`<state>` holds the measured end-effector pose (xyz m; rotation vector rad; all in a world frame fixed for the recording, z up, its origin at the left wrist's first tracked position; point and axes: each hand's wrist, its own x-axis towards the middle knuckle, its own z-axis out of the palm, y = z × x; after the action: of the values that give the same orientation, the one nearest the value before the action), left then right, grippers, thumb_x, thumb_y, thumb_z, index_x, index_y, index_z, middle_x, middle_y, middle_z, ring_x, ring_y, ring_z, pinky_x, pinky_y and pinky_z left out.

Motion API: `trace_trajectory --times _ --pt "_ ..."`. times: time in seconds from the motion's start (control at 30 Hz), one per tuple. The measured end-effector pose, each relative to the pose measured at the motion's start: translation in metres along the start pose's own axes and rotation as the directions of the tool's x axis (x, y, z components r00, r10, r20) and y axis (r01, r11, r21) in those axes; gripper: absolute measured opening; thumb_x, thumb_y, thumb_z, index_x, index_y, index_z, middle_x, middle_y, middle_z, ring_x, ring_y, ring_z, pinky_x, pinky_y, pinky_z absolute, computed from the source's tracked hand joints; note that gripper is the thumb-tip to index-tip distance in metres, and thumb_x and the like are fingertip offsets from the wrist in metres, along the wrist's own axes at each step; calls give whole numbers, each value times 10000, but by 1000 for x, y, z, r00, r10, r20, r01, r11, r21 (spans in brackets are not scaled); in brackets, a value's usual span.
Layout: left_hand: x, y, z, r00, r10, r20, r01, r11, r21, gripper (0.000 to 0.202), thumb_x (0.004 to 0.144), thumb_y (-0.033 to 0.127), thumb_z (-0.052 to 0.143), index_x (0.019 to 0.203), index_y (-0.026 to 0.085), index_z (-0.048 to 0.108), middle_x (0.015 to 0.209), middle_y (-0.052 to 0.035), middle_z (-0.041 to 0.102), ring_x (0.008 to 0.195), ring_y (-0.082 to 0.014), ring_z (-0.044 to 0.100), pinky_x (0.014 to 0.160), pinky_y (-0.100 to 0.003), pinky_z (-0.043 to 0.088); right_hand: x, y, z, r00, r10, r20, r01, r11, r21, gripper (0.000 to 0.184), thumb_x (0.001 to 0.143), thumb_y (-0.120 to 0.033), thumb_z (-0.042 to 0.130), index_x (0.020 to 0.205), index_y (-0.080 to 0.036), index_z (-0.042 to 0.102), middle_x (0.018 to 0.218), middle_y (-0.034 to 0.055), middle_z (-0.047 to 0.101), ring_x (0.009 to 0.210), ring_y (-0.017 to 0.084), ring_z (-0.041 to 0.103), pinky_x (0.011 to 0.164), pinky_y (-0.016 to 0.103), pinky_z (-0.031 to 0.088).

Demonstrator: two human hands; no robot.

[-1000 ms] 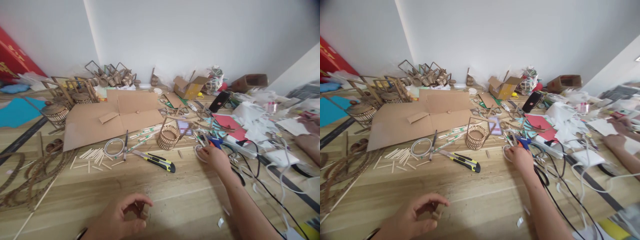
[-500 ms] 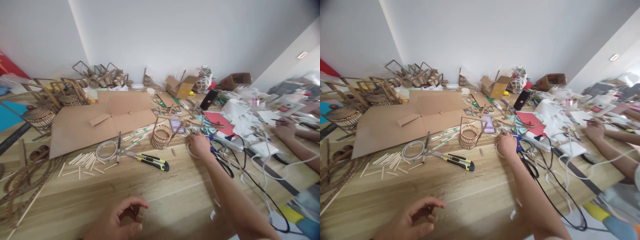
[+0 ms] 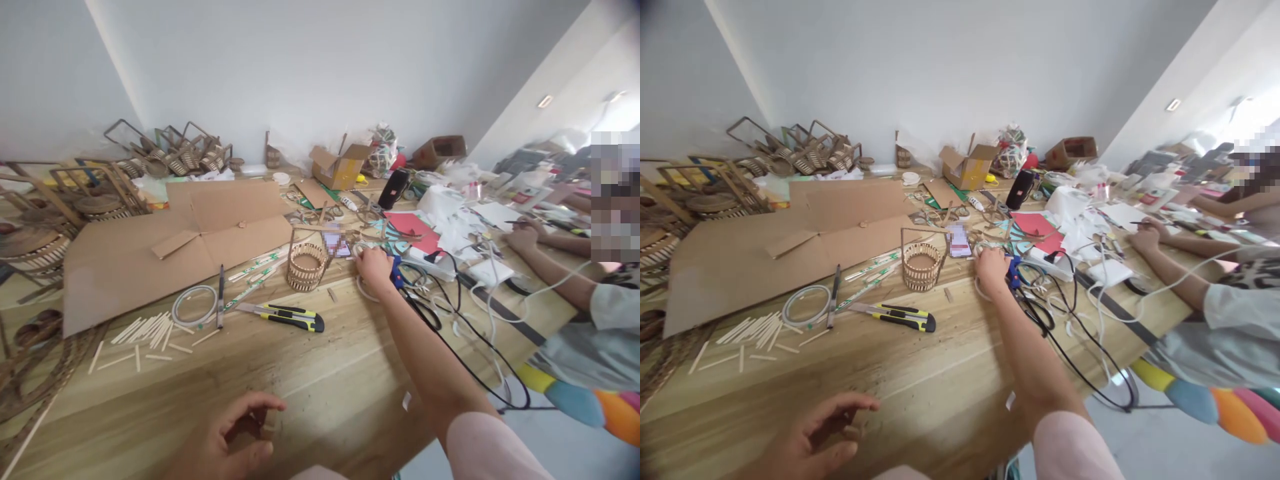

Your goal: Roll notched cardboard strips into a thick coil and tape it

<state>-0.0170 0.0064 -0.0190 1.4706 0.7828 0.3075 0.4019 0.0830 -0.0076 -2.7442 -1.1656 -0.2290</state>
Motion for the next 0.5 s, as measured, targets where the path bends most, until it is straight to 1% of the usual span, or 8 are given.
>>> trace_trajectory --times 0.13,0.2,0.27,0.4,0.5 --pt "-1 0 0 1000 -4 14 4 1000 24 465 764 596 715 1103 278 707 1073 -46 714 966 -236 641 874 -307 519 5 9 -3 995 90 -31 -82 978 191 311 949 -336 613 1207 -163 603 1242 90 618 1087 246 623 916 474 525" --pt "-1 -1 -1 1000 -5 14 5 999 35 461 767 590 717 1108 280 706 1077 -44 718 980 -240 642 879 -309 515 8 13 -3 990 135 -36 -117 945 304 309 950 -336 612 1204 -161 603 1232 89 622 1076 242 627 907 468 530" --pt "0 -1 -2 1000 -5 12 4 999 39 454 774 578 718 1116 281 704 1083 -43 718 978 -237 644 886 -306 510 11 18 -2 984 173 -31 -143 894 424 302 953 -336 608 1199 -160 605 1212 86 630 1047 233 638 886 453 542" --pt "1 -3 -3 999 6 45 -8 999 52 448 788 566 710 1126 274 700 1092 -47 712 962 -229 642 884 -302 510 14 29 -2 977 211 -19 -146 739 658 291 959 -342 599 1183 -156 608 1161 75 646 971 211 659 822 408 568" --pt "0 -3 -2 1000 0 21 -1 999 43 454 776 567 719 1116 266 704 1097 -50 709 960 -229 639 885 -304 511 18 37 -2 980 197 -26 -95 579 809 289 960 -348 598 1170 -150 611 1126 67 654 925 199 667 782 384 578"
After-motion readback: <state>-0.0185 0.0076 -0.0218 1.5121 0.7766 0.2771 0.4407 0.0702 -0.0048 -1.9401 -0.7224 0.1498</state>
